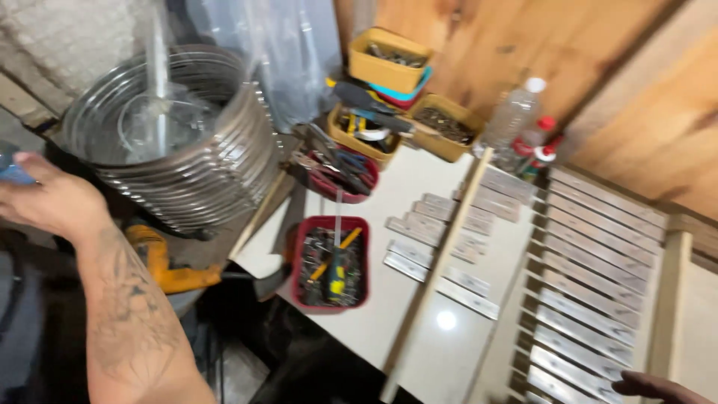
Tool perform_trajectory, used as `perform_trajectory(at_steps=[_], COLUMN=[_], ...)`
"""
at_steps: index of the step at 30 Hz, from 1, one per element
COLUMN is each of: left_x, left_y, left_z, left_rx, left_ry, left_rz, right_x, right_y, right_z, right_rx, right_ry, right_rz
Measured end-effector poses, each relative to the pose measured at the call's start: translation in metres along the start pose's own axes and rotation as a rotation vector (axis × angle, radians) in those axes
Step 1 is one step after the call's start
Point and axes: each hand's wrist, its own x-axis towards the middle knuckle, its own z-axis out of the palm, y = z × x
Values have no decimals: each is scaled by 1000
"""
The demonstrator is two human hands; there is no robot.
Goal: Drilling holes into a wooden frame and selecting fasteners for an instrument assembly
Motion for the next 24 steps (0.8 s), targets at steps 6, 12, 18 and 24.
perform_trajectory(at_steps=[6, 12, 18, 24], left_x=[-100, -221, -317, -368], left_y=[172, 265, 323, 334], left_z=[-109, -147, -182, -256], left_rx=[-383, -481, -657, -769], left_ry=[-209, -1001, -1181, -1328], left_rz=[525, 209, 627, 845], right_x=[-130, -160, -187, -215], right_y=[-175, -120, -101, -102], right_z=[-34, -63, -70, -62], right_rx=[54, -233, -246, -366], right_ry=[354, 323, 480, 459], right_rz=[434, 218, -34, -58])
